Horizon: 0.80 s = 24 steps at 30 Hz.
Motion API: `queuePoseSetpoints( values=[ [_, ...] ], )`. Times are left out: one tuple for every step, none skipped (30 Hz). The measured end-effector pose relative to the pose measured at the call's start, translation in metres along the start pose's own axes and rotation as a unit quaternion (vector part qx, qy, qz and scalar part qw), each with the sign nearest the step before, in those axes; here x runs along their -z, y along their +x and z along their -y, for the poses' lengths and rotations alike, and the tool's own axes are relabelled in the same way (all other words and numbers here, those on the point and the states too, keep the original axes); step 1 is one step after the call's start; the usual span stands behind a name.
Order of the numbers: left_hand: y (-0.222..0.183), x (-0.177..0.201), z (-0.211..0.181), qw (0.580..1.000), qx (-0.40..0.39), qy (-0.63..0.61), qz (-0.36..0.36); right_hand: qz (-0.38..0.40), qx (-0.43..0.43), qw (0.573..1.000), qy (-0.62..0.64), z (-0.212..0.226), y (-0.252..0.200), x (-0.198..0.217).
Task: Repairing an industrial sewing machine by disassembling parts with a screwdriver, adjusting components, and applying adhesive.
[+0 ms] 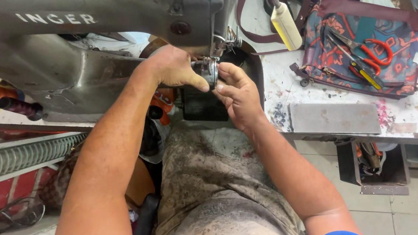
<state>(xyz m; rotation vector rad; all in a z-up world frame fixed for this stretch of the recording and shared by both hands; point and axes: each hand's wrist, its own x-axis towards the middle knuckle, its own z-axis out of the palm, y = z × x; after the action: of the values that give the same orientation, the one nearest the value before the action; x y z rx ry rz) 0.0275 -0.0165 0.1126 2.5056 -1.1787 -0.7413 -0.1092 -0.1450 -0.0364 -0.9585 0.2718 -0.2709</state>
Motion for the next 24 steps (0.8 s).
queuePoseSetpoints(
  values=[
    [0.0, 0.001, -0.002, 1.0, 0.014, 0.006, 0.014, -0.018, 0.001, 0.999, 0.037, 0.002, -0.001, -0.002],
    [0.001, 0.002, -0.005, 0.999, 0.027, 0.012, 0.029, -0.038, 0.003, 0.997, 0.074, 0.004, -0.002, -0.003],
    [0.003, 0.002, -0.003, 0.999, 0.025, 0.012, 0.029, -0.039, 0.004, 0.996, 0.074, 0.006, -0.002, -0.004],
    [0.005, 0.002, -0.002, 0.999, 0.008, -0.001, 0.037, -0.052, -0.012, 0.993, 0.105, 0.009, -0.001, -0.005],
    [0.008, 0.001, -0.001, 0.999, -0.009, -0.014, 0.044, -0.066, -0.028, 0.988, 0.135, 0.011, -0.001, -0.006],
    [0.009, 0.001, -0.003, 0.999, -0.01, -0.012, 0.045, -0.067, -0.027, 0.988, 0.136, 0.002, 0.007, 0.002],
    [0.011, 0.001, -0.005, 0.999, -0.018, -0.014, 0.047, -0.073, -0.034, 0.987, 0.141, -0.008, 0.015, 0.011],
    [0.013, 0.0, -0.006, 0.998, -0.026, -0.016, 0.048, -0.078, -0.042, 0.985, 0.146, -0.017, 0.022, 0.019],
    [0.01, 0.004, -0.007, 0.998, -0.027, -0.014, 0.049, -0.079, -0.04, 0.985, 0.147, -0.021, 0.025, 0.02],
    [0.007, 0.006, -0.009, 0.998, -0.027, -0.027, 0.049, -0.079, -0.044, 0.981, 0.17, -0.024, 0.027, 0.022],
    [0.004, 0.008, -0.01, 0.998, -0.027, -0.039, 0.049, -0.08, -0.047, 0.977, 0.192, -0.028, 0.029, 0.023],
    [0.005, 0.007, -0.01, 0.997, -0.028, -0.04, 0.051, -0.082, -0.047, 0.977, 0.192, -0.028, 0.026, 0.026],
    [0.006, 0.005, -0.01, 0.997, -0.026, -0.038, 0.062, -0.096, -0.051, 0.975, 0.195, -0.027, 0.024, 0.028],
    [0.007, 0.006, -0.01, 0.997, -0.024, -0.035, 0.071, -0.108, -0.054, 0.973, 0.198, -0.026, 0.024, 0.03],
    [0.01, 0.007, -0.008, 0.997, -0.025, -0.034, 0.071, -0.108, -0.053, 0.973, 0.198, -0.022, 0.017, 0.023],
    [0.013, 0.006, -0.007, 0.996, -0.021, -0.03, 0.086, -0.164, -0.043, 0.981, 0.098, -0.019, 0.008, 0.016],
    [0.016, 0.006, -0.006, 0.994, -0.017, -0.025, 0.101, -0.218, -0.032, 0.975, -0.004, -0.015, 0.0, 0.01],
    [0.027, -0.002, 0.013, 0.994, -0.019, -0.025, 0.103, -0.22, -0.032, 0.975, -0.004, -0.015, -0.006, 0.018],
    [0.038, -0.011, 0.032, 0.994, -0.007, -0.016, 0.111, -0.186, -0.01, 0.977, -0.105, -0.015, -0.012, 0.027],
    [0.051, -0.021, 0.05, 0.993, 0.003, -0.007, 0.119, -0.153, 0.011, 0.966, -0.207, -0.013, -0.02, 0.037],
    [0.041, -0.016, 0.041, 0.992, -0.002, -0.009, 0.122, -0.157, 0.011, 0.965, -0.209, 0.002, -0.029, 0.039],
    [0.036, -0.011, 0.029, 0.987, 0.017, -0.041, 0.155, -0.135, 0.105, 0.927, -0.334, 0.018, -0.04, 0.043],
    [0.03, -0.006, 0.017, 0.979, 0.035, -0.072, 0.188, -0.109, 0.191, 0.864, -0.453, 0.035, -0.051, 0.046],
    [0.038, -0.011, 0.013, 0.978, 0.025, -0.073, 0.194, -0.118, 0.188, 0.86, -0.459, 0.055, -0.059, 0.059]
  ],
)
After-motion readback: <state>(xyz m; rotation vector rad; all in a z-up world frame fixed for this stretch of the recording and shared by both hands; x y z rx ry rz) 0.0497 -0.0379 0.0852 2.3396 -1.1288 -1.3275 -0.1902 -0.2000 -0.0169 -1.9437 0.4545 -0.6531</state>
